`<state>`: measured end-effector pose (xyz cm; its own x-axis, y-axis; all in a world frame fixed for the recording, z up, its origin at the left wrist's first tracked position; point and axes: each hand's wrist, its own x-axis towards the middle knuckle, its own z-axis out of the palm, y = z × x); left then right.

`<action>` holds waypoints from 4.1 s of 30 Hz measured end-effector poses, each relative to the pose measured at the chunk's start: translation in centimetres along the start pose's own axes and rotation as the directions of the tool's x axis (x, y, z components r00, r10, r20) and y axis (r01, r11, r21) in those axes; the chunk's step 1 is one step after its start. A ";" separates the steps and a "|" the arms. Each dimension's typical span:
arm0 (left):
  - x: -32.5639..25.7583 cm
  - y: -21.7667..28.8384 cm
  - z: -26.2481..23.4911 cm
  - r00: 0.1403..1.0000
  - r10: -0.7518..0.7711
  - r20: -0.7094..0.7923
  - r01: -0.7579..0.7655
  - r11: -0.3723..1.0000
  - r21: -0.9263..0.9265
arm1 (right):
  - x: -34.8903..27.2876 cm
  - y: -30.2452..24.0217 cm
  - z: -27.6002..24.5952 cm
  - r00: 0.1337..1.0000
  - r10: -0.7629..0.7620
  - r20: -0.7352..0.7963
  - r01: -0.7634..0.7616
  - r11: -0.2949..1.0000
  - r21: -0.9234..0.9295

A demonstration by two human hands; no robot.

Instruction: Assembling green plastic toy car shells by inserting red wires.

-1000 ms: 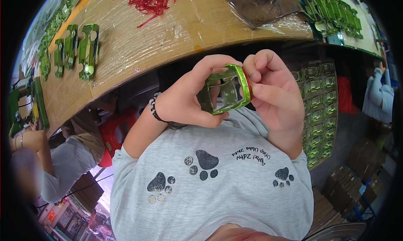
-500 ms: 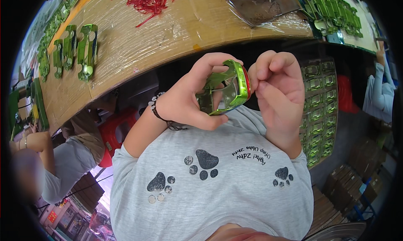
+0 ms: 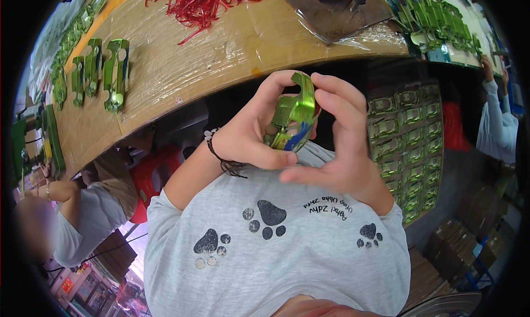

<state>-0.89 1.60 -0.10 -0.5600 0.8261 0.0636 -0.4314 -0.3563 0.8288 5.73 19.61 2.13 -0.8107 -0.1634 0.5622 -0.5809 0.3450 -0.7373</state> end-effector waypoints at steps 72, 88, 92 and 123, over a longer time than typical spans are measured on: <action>6.8 5.8 4.9 0.904 0.039 -0.426 -0.077 0.994 -0.072 | 4.8 3.8 -2.6 0.905 0.378 0.195 -0.118 -0.218 0.969; 6.7 5.4 4.4 0.927 0.064 -0.369 -0.114 0.987 -0.115 | 5.3 3.4 -2.4 0.898 0.411 0.159 -0.128 -0.101 0.987; 6.6 5.2 3.7 0.949 0.003 -0.316 -0.040 0.993 -0.111 | 4.2 3.3 -2.5 0.868 0.472 0.153 -0.157 -0.030 0.987; -12.5 10.6 -10.9 0.585 0.809 -0.058 0.500 -0.303 0.811 | 6.0 9.4 -13.9 0.928 0.261 -0.267 -0.360 0.439 -0.823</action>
<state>-6.15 -17.25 1.83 -0.7177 0.1696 0.6754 0.4245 0.8754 0.2313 -3.60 34.71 3.77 -0.8841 0.1848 0.4293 0.0972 0.9712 -0.2177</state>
